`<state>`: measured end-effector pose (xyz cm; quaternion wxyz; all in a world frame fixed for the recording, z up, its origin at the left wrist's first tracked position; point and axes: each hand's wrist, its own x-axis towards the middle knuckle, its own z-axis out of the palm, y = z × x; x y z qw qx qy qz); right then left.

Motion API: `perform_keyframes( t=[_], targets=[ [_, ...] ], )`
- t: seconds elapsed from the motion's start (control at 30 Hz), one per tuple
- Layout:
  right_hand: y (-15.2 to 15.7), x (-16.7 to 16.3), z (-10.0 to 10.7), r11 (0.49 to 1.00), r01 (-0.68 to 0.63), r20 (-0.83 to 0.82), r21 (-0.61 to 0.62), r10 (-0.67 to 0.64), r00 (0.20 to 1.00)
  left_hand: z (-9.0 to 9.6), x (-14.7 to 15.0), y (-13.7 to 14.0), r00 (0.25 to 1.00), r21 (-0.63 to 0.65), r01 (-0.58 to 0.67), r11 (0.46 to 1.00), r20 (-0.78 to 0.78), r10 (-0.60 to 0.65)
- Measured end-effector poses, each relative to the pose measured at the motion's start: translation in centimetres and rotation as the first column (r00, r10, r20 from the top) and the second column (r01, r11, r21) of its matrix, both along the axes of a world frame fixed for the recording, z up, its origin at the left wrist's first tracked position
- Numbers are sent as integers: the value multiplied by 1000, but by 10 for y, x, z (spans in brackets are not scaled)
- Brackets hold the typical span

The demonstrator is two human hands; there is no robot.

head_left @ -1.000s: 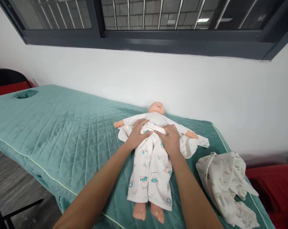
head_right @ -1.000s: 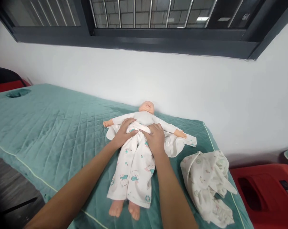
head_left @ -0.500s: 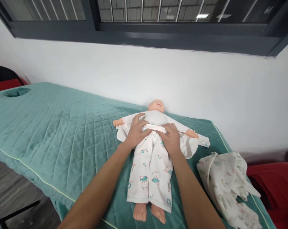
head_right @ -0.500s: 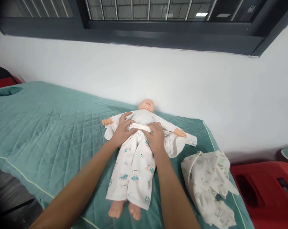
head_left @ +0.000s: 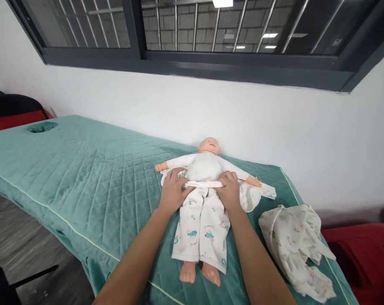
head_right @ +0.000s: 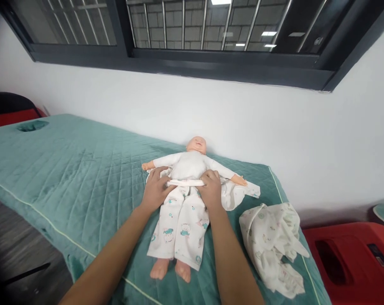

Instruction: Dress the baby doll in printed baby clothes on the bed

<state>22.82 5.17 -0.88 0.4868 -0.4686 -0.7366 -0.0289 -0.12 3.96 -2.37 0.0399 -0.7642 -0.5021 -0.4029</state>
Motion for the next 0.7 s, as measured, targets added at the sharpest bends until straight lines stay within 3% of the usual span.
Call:
perform_keyframes(
  t=[0.2,0.53,0.63,0.7],
  targets=[
    [-20,10,-3,993,121,84,10,-122,989,-9,-15,-13,998,-50,-55,997,-21,54],
    [-62,12,-3,993,105,116,-50,-99,988,-14,-21,-27,996,-82,-60,995,-70,55],
    [-61,13,-3,978,135,123,-158,-117,986,-15,-20,-29,998,-95,-43,995,-59,38],
    [-59,14,-2,936,177,110,-303,-150,983,-17,-19,-29,999,-126,-25,992,-39,20]
  ],
)
